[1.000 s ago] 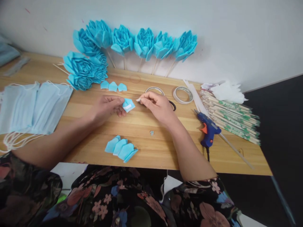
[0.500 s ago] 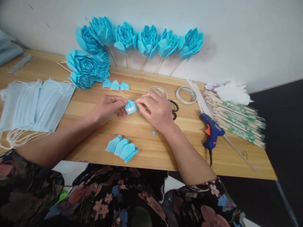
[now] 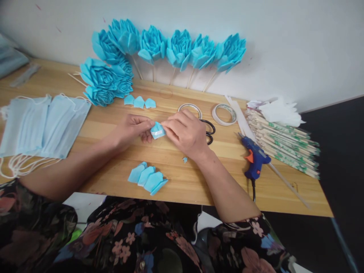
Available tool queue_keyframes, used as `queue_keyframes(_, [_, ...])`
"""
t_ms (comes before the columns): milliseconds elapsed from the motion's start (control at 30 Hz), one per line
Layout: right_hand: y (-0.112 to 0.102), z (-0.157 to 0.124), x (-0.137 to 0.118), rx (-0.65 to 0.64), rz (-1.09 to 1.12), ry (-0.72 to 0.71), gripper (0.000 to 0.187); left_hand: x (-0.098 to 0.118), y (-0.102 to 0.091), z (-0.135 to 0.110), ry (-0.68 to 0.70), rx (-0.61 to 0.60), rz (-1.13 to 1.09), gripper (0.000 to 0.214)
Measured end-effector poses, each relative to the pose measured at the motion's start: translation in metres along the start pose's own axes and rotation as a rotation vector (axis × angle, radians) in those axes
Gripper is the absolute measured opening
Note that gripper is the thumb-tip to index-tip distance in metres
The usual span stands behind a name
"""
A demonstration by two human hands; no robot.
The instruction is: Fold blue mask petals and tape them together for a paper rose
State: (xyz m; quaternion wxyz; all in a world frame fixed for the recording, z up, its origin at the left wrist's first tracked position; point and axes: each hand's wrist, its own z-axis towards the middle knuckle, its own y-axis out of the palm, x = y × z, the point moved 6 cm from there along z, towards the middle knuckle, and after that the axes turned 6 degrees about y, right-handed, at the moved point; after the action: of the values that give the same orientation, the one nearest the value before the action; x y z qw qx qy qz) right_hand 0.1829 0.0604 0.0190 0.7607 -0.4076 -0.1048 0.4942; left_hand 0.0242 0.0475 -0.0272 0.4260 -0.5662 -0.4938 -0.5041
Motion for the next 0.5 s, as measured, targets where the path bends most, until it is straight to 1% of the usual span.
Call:
queue_keyframes(167, [-0.0002,-0.0007,-0.0020,0.019,-0.023,-0.031,0.013,-0.0016,0.0006,0.0009,-0.003,0.002,-0.030,0.027])
queue_keyframes(300, [0.0019,-0.0008,-0.0004,-0.004,0.006,-0.010,0.015,-0.0025,0.0004,0.0012,-0.007,0.006,-0.051,0.028])
queue_keyframes(500, [0.0016,0.0010,-0.0028,-0.013,-0.004,-0.027,0.016,-0.0039,0.0010,0.0021,-0.021,0.005,-0.100,0.027])
